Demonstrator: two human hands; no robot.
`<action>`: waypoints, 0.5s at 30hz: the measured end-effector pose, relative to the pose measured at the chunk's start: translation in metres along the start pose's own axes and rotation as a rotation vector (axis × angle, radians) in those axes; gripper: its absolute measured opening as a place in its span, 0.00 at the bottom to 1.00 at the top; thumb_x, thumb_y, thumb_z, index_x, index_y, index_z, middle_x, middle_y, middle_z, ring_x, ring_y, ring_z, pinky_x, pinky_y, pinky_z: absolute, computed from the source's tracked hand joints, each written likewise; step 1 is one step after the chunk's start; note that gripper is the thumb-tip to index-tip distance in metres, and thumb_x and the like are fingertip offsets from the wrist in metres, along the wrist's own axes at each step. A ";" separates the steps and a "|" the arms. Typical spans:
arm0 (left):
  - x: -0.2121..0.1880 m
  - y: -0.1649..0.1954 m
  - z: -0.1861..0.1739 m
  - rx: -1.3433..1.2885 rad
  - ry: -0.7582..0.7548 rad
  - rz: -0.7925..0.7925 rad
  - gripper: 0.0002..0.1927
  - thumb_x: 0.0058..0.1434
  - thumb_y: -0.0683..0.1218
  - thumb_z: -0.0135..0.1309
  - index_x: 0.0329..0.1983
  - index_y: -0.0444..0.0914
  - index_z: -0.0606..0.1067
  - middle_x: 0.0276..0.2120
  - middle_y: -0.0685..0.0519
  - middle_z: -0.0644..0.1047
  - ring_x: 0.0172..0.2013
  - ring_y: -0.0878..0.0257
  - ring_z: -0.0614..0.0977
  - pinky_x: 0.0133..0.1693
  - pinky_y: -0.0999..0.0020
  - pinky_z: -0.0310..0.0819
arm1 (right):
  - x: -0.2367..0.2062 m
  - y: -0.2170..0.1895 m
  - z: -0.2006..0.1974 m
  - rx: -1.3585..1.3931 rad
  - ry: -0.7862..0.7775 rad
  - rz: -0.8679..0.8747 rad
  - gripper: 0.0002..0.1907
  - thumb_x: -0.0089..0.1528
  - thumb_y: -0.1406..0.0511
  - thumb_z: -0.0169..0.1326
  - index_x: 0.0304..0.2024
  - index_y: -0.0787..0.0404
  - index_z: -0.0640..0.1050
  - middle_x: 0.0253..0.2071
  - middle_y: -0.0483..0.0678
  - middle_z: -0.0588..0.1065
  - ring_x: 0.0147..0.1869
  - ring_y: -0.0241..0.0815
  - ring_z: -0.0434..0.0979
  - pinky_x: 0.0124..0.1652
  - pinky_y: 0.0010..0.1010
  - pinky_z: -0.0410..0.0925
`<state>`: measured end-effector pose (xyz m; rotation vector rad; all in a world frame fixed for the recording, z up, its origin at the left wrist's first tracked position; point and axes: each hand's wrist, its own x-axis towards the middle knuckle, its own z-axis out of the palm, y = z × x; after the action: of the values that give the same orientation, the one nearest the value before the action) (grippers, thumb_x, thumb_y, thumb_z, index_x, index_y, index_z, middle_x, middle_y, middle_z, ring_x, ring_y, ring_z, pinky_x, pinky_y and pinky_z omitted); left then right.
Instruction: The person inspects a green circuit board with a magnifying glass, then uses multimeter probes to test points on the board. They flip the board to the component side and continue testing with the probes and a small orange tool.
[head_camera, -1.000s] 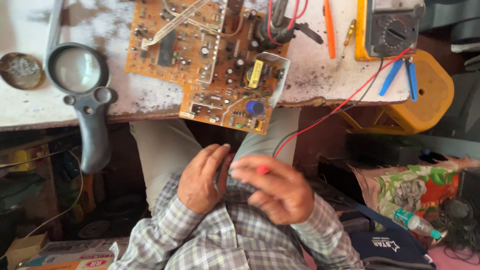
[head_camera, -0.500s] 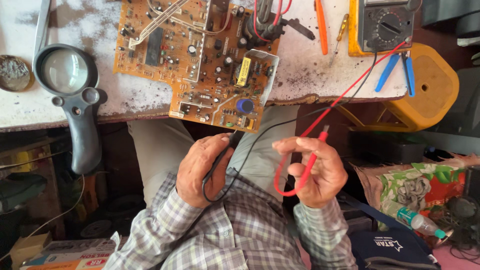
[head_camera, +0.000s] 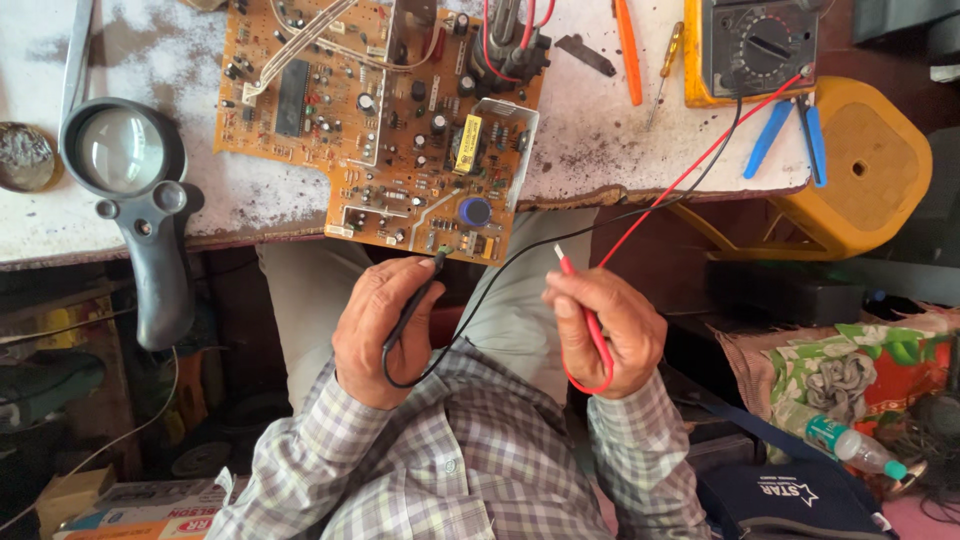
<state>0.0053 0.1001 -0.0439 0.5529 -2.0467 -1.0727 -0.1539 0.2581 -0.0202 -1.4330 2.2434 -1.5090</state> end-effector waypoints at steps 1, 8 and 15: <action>0.000 0.001 -0.001 -0.001 0.002 -0.006 0.13 0.64 0.32 0.60 0.51 0.31 0.74 0.44 0.42 0.80 0.47 0.47 0.84 0.51 0.60 0.79 | 0.002 0.000 -0.001 -0.025 -0.003 -0.028 0.06 0.67 0.71 0.59 0.45 0.68 0.79 0.31 0.50 0.77 0.32 0.41 0.78 0.36 0.28 0.72; 0.002 -0.002 -0.004 0.016 0.009 -0.002 0.13 0.64 0.32 0.60 0.51 0.31 0.74 0.44 0.42 0.80 0.47 0.47 0.84 0.50 0.60 0.79 | 0.004 0.003 0.000 0.033 -0.030 -0.071 0.06 0.63 0.70 0.62 0.42 0.66 0.80 0.29 0.49 0.78 0.31 0.42 0.79 0.35 0.30 0.72; -0.002 -0.008 -0.015 0.019 -0.156 0.155 0.19 0.58 0.29 0.57 0.52 0.30 0.71 0.54 0.38 0.74 0.51 0.43 0.80 0.50 0.56 0.79 | 0.003 0.000 0.005 0.018 -0.051 -0.057 0.11 0.66 0.65 0.60 0.49 0.63 0.80 0.42 0.51 0.81 0.41 0.44 0.84 0.42 0.31 0.77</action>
<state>0.0186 0.0892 -0.0459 0.3223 -2.1974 -1.0331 -0.1530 0.2530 -0.0216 -1.5251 2.1720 -1.4871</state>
